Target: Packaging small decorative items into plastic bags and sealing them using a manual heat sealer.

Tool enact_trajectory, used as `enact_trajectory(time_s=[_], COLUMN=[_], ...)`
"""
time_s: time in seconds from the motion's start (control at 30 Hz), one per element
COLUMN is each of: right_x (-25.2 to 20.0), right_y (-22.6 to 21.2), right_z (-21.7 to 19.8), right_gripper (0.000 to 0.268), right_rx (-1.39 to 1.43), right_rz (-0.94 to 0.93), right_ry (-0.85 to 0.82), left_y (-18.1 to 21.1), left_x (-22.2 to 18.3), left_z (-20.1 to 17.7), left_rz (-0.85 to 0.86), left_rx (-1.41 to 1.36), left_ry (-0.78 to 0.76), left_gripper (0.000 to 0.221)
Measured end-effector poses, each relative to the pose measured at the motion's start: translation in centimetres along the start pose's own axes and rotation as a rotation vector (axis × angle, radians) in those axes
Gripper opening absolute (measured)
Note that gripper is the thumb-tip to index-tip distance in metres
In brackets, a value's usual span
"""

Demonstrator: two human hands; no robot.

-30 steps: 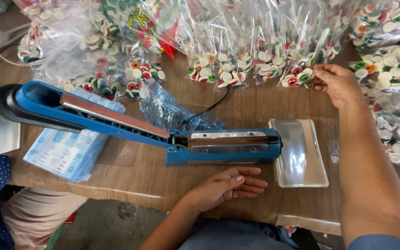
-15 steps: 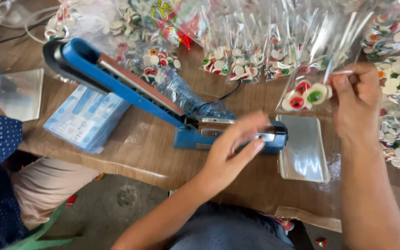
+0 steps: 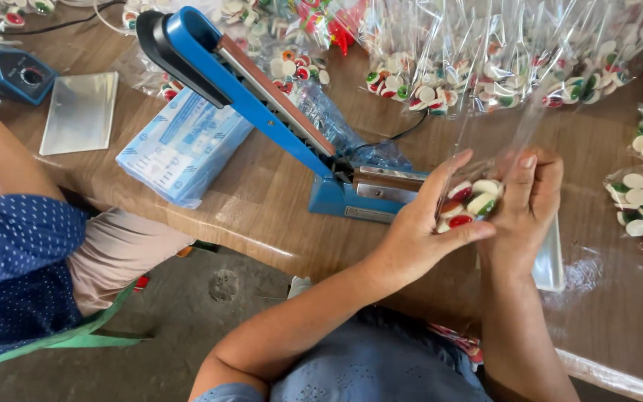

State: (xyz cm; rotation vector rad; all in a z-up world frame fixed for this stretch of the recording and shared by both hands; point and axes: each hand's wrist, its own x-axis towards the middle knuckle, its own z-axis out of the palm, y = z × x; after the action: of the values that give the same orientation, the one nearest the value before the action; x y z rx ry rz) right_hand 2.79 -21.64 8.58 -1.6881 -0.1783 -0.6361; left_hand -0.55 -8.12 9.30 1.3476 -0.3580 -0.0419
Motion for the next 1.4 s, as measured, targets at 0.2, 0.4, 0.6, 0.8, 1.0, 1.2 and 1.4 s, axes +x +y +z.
enact_trajectory(time_s=[0.2,0.4,0.6,0.8,1.0,1.2,1.4], right_x=[-0.9,-1.0,0.1,-0.5,-0.5,-0.3,-0.7], right_y=[1.1,1.9,1.5,1.2,-0.5,-0.6,0.7], right_z=[0.7,-2.7,-5.4,-5.1,-4.8,-4.7,-3.4], right_gripper=[0.026,0.054,0.052,0.024,0.031,0.036,0.022], right_rx=[-0.071,0.047,0.252,0.340,0.215,0.439,0.544], right_rz=[-0.231,0.110,0.280,0.392,0.357,0.413,0.391], right_ry=[0.158,-0.115,-0.482,-0.395,-0.394,-0.367,-0.135], left_y=[-0.5,-0.4,1.3,-0.9,0.3,-0.3,0.0], left_x=[-0.8,-0.3,0.0,-0.1,-0.8,-0.8,-2.4], left_z=[-0.8,-2.9,-3.6,-3.4,-3.0,-3.4,-2.3], left_rz=[-0.031,0.040,-0.031,0.006,-0.020,-0.061,0.078], left_rx=[-0.106,0.071,0.053,0.141,0.105,-0.342,-0.291], left_ry=[-0.058,-0.182,-0.157,-0.138,-0.092,-0.082,-0.115], left_gripper=[0.063,0.050,0.050,0.044,0.040,0.046,0.046])
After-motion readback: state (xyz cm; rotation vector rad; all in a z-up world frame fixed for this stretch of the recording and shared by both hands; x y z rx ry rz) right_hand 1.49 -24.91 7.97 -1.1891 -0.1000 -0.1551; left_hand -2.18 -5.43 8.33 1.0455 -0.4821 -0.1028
